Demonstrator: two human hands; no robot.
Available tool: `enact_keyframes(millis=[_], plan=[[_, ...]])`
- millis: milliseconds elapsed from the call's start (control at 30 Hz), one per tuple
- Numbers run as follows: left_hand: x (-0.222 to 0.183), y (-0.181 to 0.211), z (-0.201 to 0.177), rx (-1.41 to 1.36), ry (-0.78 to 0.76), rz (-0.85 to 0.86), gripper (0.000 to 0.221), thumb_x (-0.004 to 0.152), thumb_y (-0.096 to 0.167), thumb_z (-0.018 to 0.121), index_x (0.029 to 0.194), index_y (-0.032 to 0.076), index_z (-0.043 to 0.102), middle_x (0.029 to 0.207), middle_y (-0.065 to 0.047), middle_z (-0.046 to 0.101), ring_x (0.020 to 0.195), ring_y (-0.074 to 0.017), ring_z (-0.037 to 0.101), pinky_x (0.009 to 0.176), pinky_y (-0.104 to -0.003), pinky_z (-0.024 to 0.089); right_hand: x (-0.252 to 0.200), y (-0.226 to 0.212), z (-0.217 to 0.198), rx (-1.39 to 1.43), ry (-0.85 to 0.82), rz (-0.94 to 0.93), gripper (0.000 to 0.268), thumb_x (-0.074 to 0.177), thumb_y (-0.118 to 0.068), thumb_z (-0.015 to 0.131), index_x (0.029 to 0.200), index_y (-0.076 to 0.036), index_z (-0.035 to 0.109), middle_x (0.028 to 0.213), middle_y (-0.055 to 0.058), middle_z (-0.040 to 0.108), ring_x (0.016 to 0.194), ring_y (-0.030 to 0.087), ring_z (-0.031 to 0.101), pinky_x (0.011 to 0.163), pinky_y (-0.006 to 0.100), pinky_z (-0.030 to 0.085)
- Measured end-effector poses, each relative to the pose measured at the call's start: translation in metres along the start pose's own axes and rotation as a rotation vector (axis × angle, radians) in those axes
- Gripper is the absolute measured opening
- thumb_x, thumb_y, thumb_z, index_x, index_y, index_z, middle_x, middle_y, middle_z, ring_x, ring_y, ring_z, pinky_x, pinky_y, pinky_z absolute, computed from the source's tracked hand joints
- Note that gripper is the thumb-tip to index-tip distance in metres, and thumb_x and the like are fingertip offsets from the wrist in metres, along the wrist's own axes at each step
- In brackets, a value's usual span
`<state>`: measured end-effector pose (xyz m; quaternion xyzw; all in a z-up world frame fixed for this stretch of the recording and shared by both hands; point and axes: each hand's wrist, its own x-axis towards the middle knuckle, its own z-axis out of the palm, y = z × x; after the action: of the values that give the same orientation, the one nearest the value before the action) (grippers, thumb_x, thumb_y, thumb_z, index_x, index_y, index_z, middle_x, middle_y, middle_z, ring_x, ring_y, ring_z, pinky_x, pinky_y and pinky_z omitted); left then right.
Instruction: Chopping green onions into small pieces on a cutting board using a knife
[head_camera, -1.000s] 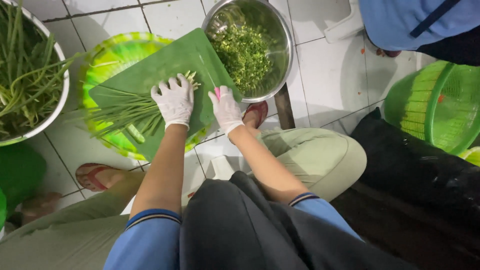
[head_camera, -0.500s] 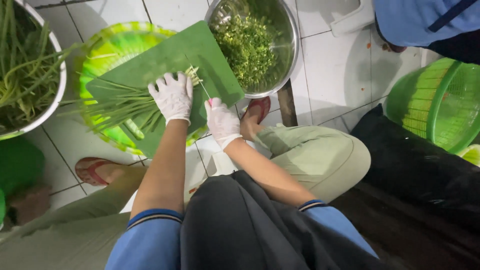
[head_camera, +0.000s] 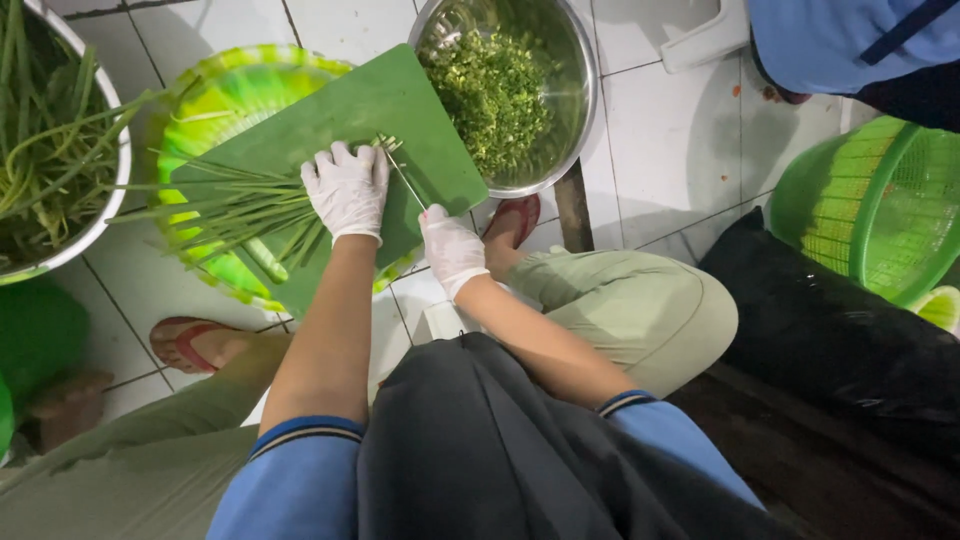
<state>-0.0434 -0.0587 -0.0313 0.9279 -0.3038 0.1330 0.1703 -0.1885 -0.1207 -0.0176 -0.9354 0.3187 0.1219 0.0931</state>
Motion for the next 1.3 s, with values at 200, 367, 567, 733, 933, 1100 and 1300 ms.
enact_keyframes(millis=[200, 367, 567, 733, 933, 1100, 1300], plan=[[-0.001, -0.001, -0.002, 0.007, -0.024, 0.038, 0.020, 0.080, 0.033, 0.066, 0.074, 0.017, 0.056, 0.071, -0.004, 0.050, 0.070, -0.0251, 0.056, 0.072, -0.041, 0.039, 0.015, 0.002, 0.028, -0.039, -0.125, 0.052, 0.025, 0.099, -0.034, 0.031, 0.094, -0.012, 0.043, 0.068, 0.006, 0.062, 0.064, 0.029, 0.069, 0.061, 0.041, 0.055], [0.003, -0.005, -0.002, 0.030, 0.027, 0.086, 0.015, 0.077, 0.030, 0.067, 0.074, 0.017, 0.057, 0.071, -0.004, 0.049, 0.067, -0.0259, 0.054, 0.067, -0.041, 0.040, 0.010, -0.004, 0.010, -0.077, -0.036, 0.070, 0.027, 0.096, -0.042, 0.035, 0.098, -0.015, 0.040, 0.060, 0.004, 0.063, 0.061, 0.028, 0.068, 0.058, 0.042, 0.055], [0.004, -0.006, 0.000, 0.022, 0.012, 0.099, 0.014, 0.077, 0.028, 0.066, 0.073, 0.017, 0.059, 0.071, -0.004, 0.050, 0.067, -0.0253, 0.054, 0.065, -0.040, 0.040, -0.002, -0.011, -0.014, -0.086, -0.068, 0.031, 0.025, 0.096, -0.038, 0.033, 0.096, -0.015, 0.041, 0.065, 0.005, 0.063, 0.067, 0.025, 0.066, 0.062, 0.040, 0.052], [0.006, -0.002, -0.009, 0.025, -0.154, 0.008, 0.018, 0.084, 0.032, 0.062, 0.079, 0.015, 0.063, 0.087, -0.005, 0.057, 0.076, -0.0249, 0.052, 0.072, -0.042, 0.039, 0.018, -0.002, 0.037, -0.088, 0.130, -0.058, 0.021, 0.092, -0.026, 0.052, 0.084, -0.008, 0.044, 0.051, 0.007, 0.058, 0.039, 0.030, 0.057, 0.036, 0.042, 0.044], [0.001, -0.008, 0.004, 0.039, -0.134, 0.017, 0.023, 0.086, 0.035, 0.059, 0.078, 0.014, 0.060, 0.087, -0.006, 0.056, 0.075, -0.0242, 0.052, 0.072, -0.040, 0.040, 0.004, -0.012, 0.001, -0.087, 0.199, -0.064, 0.021, 0.092, -0.027, 0.051, 0.087, -0.006, 0.047, 0.047, 0.007, 0.057, 0.037, 0.029, 0.058, 0.032, 0.040, 0.045], [0.002, -0.004, 0.000, 0.121, -0.138, 0.051, 0.018, 0.085, 0.033, 0.060, 0.080, 0.016, 0.060, 0.084, -0.004, 0.056, 0.072, -0.0205, 0.053, 0.066, -0.037, 0.040, -0.012, -0.010, 0.007, -0.024, 0.037, 0.010, 0.025, 0.092, -0.030, 0.043, 0.089, -0.005, 0.044, 0.049, 0.012, 0.058, 0.040, 0.037, 0.057, 0.036, 0.048, 0.043], [-0.001, -0.015, 0.021, 0.049, 0.011, 0.106, 0.019, 0.085, 0.030, 0.058, 0.076, 0.015, 0.052, 0.076, -0.003, 0.048, 0.072, -0.0220, 0.053, 0.064, -0.037, 0.041, 0.029, -0.013, 0.008, 0.314, -0.401, 0.225, 0.034, 0.096, -0.044, 0.025, 0.106, -0.013, 0.036, 0.079, 0.018, 0.067, 0.088, 0.041, 0.066, 0.080, 0.053, 0.050]])
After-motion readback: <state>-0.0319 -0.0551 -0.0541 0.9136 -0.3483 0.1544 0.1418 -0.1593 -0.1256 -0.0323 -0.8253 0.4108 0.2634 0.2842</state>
